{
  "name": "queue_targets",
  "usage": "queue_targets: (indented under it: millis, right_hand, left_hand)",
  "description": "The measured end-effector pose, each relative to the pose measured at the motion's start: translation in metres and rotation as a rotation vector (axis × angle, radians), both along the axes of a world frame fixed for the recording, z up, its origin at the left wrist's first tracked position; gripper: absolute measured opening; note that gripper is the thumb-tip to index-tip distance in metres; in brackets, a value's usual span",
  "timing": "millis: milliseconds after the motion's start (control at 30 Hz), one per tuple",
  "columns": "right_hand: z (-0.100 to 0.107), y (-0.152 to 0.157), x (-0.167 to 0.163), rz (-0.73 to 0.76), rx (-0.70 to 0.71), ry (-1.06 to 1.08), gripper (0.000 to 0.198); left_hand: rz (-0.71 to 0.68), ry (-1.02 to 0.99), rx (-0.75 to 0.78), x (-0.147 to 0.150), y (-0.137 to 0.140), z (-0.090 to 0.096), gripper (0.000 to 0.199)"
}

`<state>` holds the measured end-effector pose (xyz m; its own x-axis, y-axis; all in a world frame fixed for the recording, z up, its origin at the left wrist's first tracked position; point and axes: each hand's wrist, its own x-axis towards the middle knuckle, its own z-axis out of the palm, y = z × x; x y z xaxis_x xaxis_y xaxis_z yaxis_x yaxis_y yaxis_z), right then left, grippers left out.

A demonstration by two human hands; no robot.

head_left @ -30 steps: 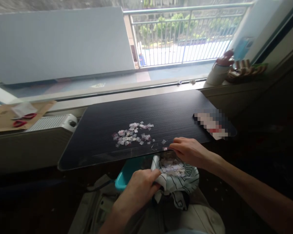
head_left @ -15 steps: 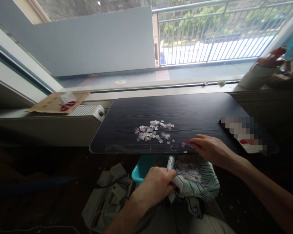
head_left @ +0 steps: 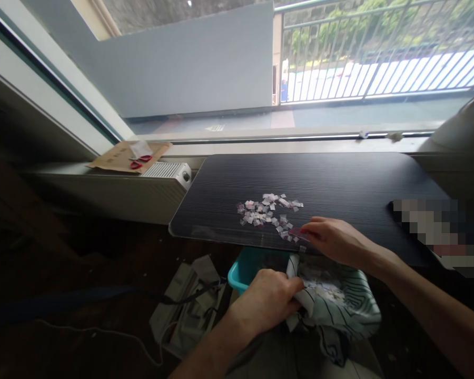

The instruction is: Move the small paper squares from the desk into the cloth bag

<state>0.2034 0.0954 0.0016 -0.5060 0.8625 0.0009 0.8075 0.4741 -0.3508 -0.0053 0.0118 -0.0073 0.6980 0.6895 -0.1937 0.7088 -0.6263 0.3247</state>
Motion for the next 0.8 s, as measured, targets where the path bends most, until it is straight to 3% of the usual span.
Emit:
queue_targets:
  millis: [300,633,700,800]
  right_hand:
    - [-0.002,0.032,-0.013,-0.075,0.069,-0.039,0.033]
    - [0.01,-0.007,-0.035,0.237,-0.061,0.035,0.029]
    - [0.011,-0.014,-0.023,0.179,-0.042,0.062,0.029]
    - [0.007,-0.021,0.006,-0.031,0.046,0.041,0.027]
  left_hand:
    - [-0.034,0.035,-0.031,0.005,0.008,0.002,0.013]
    - [-0.067,0.055,-0.085,0.005,0.016,0.0,0.016]
    - [-0.071,0.05,-0.084,0.005,0.015,0.0,0.015]
    - [-0.074,0.028,-0.06,0.007,0.013,0.001,0.012]
